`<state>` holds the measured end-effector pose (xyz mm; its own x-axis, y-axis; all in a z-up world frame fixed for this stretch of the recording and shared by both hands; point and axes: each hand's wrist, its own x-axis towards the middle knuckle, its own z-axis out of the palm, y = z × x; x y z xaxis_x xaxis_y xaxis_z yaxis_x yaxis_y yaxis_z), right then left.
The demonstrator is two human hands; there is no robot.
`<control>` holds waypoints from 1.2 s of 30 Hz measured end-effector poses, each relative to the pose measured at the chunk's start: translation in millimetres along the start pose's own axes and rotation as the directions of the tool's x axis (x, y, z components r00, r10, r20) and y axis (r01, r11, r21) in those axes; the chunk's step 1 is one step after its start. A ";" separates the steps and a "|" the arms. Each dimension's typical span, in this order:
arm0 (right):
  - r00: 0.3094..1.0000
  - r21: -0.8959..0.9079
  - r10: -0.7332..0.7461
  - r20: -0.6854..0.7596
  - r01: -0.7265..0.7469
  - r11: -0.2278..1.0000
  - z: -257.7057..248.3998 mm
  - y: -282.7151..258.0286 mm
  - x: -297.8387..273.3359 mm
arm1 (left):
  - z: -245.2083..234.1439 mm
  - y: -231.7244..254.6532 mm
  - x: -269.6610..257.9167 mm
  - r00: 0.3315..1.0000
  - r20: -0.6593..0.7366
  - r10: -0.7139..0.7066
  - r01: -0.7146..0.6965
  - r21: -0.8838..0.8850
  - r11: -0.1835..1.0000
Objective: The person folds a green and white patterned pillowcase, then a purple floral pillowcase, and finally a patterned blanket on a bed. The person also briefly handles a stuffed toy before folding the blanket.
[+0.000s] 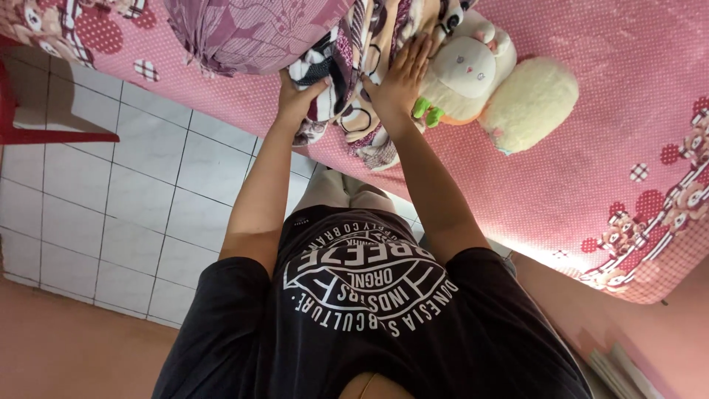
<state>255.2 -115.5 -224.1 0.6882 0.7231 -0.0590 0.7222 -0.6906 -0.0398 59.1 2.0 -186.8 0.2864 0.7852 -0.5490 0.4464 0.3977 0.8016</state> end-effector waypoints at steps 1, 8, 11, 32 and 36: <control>1.000 0.000 0.007 -0.001 -0.007 1.000 3.8 1.4 0.5 | 1.7 -3.7 2.2 1.000 0.006 0.002 -0.002 0.003 1.000; 0.998 0.337 0.005 -0.069 0.018 0.941 0.5 -2.2 3.6 | 1.3 12.7 3.3 0.993 0.098 -0.066 0.072 -0.057 0.996; 0.993 0.363 0.013 -0.115 0.030 0.931 -4.6 -2.3 -4.8 | 3.0 -3.2 8.0 0.992 0.125 -0.012 0.016 -0.032 0.999; 0.912 0.699 0.233 -0.337 0.077 0.711 -32.7 112.2 -50.4 | 83.3 5.9 -76.6 0.939 0.179 0.294 -0.303 0.020 0.953; 0.844 0.727 0.254 -0.472 0.209 0.654 -87.6 160.4 -73.9 | 136.0 -4.1 -100.4 0.912 0.254 0.321 -0.344 0.052 0.937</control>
<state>326.3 -278.4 -138.7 0.7975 0.4421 0.4104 0.5655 -0.3111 -0.7638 143.9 -143.1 -167.1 0.6202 0.7232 -0.3039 0.3640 0.0779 0.9281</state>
